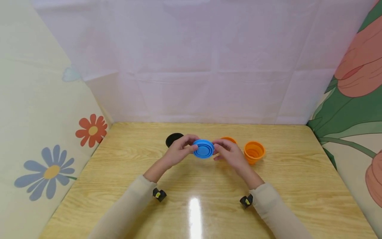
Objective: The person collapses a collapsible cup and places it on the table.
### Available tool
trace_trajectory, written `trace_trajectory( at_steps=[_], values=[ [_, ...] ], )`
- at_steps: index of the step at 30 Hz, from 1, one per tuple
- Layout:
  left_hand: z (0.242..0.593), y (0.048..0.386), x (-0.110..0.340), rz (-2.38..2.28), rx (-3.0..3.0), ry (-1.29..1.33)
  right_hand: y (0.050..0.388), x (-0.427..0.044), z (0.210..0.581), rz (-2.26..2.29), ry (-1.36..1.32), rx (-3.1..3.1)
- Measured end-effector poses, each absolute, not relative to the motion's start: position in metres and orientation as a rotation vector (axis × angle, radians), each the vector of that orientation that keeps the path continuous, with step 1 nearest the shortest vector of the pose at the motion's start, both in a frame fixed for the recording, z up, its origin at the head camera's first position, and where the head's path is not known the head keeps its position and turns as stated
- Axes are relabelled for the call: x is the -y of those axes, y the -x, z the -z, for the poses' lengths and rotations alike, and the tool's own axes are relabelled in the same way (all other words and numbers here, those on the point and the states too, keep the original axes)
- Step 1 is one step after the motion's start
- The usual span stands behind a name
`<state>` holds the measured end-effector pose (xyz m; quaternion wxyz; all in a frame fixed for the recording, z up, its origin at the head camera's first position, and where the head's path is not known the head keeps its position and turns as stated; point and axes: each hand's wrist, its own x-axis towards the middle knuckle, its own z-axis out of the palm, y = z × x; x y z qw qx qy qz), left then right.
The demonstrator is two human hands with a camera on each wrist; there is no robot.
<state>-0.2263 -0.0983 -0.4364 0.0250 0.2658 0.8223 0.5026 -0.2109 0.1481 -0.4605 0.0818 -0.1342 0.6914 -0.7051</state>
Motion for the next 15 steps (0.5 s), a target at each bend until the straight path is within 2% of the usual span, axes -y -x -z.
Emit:
trace_trajectory(
  at_steps=[15],
  values=[
    [0.4383, 0.2226, 0.0984, -1.76, -2.418, -0.948, 0.2101, -0.1458, 0.4541, 2.043, 0.331, -2.064]
  ],
)
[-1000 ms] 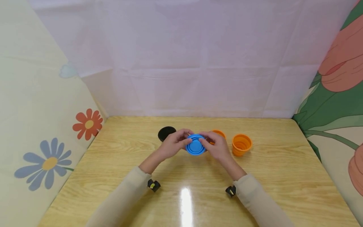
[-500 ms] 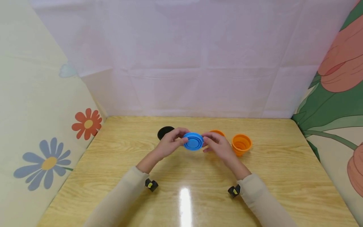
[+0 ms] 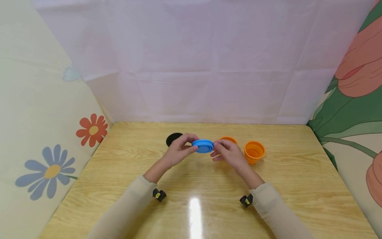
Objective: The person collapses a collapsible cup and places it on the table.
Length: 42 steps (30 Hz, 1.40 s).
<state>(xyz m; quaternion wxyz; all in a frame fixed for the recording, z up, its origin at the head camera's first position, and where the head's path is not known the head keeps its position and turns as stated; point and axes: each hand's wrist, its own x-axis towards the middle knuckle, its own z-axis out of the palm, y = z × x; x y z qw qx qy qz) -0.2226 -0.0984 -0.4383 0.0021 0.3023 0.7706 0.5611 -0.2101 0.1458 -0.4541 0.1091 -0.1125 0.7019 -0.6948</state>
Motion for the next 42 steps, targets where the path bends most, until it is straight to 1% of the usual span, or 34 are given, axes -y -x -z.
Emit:
trace_trajectory(
  at_steps=[12, 18, 22, 28, 33, 37, 42],
  values=[
    [0.44, 0.221, 0.098, -1.802, -2.413, -1.112, 0.208, -0.145, 0.448, 2.028, 0.207, -1.998],
    [0.439, 0.218, 0.098, -1.801, -2.415, -1.186, 0.208, -0.144, 0.45, 2.082, 0.186, -1.879],
    [0.439, 0.216, 0.099, -1.667, -2.501, -1.232, 0.207, -0.144, 0.45, 2.136, 0.192, -1.753],
    [0.438, 0.213, 0.1, -1.378, -2.634, -1.296, 0.206, -0.146, 0.448, 2.121, 0.179, -1.72],
    [0.437, 0.21, 0.1, -1.321, -2.678, -1.358, 0.206, -0.146, 0.448, 2.135, 0.199, -1.703],
    [0.437, 0.208, 0.1, -1.438, -2.652, -1.301, 0.204, -0.148, 0.449, 2.145, 0.214, -1.706],
    [0.437, 0.206, 0.098, -1.698, -2.483, -1.057, 0.202, -0.149, 0.448, 2.14, 0.217, -1.728]
  ],
)
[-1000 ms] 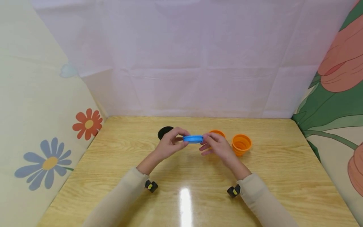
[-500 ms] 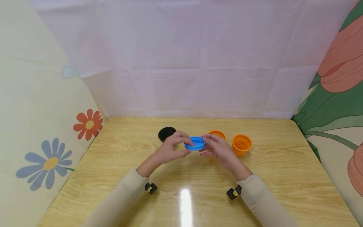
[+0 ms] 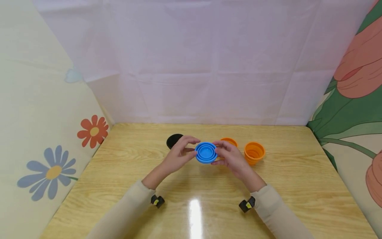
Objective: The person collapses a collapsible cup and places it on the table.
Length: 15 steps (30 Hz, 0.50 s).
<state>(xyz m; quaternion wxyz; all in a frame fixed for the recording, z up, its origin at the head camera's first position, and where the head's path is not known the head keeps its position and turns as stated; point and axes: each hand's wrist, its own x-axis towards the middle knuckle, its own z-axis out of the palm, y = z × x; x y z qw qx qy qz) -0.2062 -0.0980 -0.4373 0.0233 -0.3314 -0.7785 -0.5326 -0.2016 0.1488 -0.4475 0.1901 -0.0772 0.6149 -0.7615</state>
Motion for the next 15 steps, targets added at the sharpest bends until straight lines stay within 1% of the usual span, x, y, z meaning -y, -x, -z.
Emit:
trace_trajectory(
  at_steps=[8, 12, 15],
  values=[
    [0.4386, 0.2025, 0.0969, 2.021, 2.495, 0.733, 0.1986, -0.1476, 0.4479, 2.151, 0.244, -1.742],
    [0.4419, 0.2031, 0.0981, 2.228, 2.484, 0.682, 0.1983, -0.1461, 0.45, 2.15, 0.262, -1.748],
    [0.4441, 0.2032, 0.0992, 2.288, 2.485, 0.663, 0.1987, -0.1451, 0.4529, 2.152, 0.26, -1.758]
  ],
)
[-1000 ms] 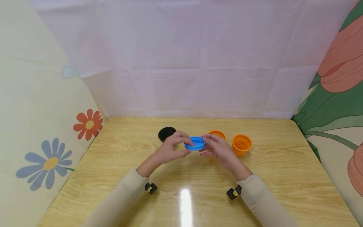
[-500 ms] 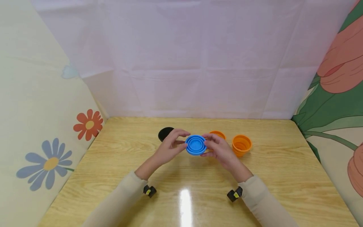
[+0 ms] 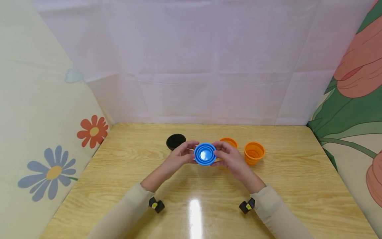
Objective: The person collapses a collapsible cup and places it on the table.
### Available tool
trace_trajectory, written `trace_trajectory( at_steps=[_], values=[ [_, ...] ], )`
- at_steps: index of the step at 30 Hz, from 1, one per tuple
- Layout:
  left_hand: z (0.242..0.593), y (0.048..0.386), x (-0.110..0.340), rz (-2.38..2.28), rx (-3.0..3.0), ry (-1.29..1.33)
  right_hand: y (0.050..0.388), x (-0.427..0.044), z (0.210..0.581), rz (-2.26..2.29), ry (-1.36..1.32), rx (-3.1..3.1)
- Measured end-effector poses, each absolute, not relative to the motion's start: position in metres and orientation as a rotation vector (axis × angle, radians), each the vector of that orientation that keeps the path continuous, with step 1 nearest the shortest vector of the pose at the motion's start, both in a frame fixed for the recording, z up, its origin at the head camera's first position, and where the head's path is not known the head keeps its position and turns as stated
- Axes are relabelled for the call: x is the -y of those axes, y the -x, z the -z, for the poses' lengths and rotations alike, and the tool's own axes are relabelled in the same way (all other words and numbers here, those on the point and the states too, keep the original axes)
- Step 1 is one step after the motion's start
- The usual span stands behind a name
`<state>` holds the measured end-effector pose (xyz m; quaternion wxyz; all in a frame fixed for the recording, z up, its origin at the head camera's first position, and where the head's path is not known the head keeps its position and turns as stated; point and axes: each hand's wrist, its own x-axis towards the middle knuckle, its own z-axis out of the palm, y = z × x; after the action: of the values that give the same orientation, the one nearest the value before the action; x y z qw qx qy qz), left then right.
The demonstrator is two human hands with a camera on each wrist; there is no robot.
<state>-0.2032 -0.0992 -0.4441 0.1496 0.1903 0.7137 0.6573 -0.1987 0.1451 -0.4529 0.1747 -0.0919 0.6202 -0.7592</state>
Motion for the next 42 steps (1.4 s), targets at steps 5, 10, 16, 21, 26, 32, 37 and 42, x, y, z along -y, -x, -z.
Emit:
trace_trajectory(
  at_steps=[5, 10, 16, 21, 26, 32, 37, 42],
  values=[
    [0.447, 0.202, 0.1, -1.875, -2.044, -0.519, 0.198, -0.145, 0.458, 2.147, 0.3, -1.779],
    [0.449, 0.201, 0.102, -1.865, -2.047, -0.494, 0.196, -0.144, 0.462, 2.113, 0.313, -1.822],
    [0.451, 0.198, 0.104, -1.845, -2.043, -0.451, 0.196, -0.142, 0.467, 2.074, 0.353, -1.874],
    [0.456, 0.199, 0.106, -1.835, -2.035, -0.452, 0.195, -0.141, 0.469, 2.002, 0.367, -1.942],
    [0.463, 0.201, 0.108, -1.829, -2.039, -0.446, 0.194, -0.139, 0.471, 1.955, 0.384, -1.98],
    [0.467, 0.203, 0.111, -1.804, -2.068, -0.435, 0.194, -0.139, 0.474, 1.917, 0.395, -2.011],
    [0.468, 0.203, 0.111, -1.77, -2.076, -0.43, 0.195, -0.138, 0.48, 1.927, 0.391, -1.987],
    [0.469, 0.203, 0.111, -1.753, -2.09, -0.419, 0.195, -0.136, 0.481, 1.906, 0.352, -1.994]
  ],
)
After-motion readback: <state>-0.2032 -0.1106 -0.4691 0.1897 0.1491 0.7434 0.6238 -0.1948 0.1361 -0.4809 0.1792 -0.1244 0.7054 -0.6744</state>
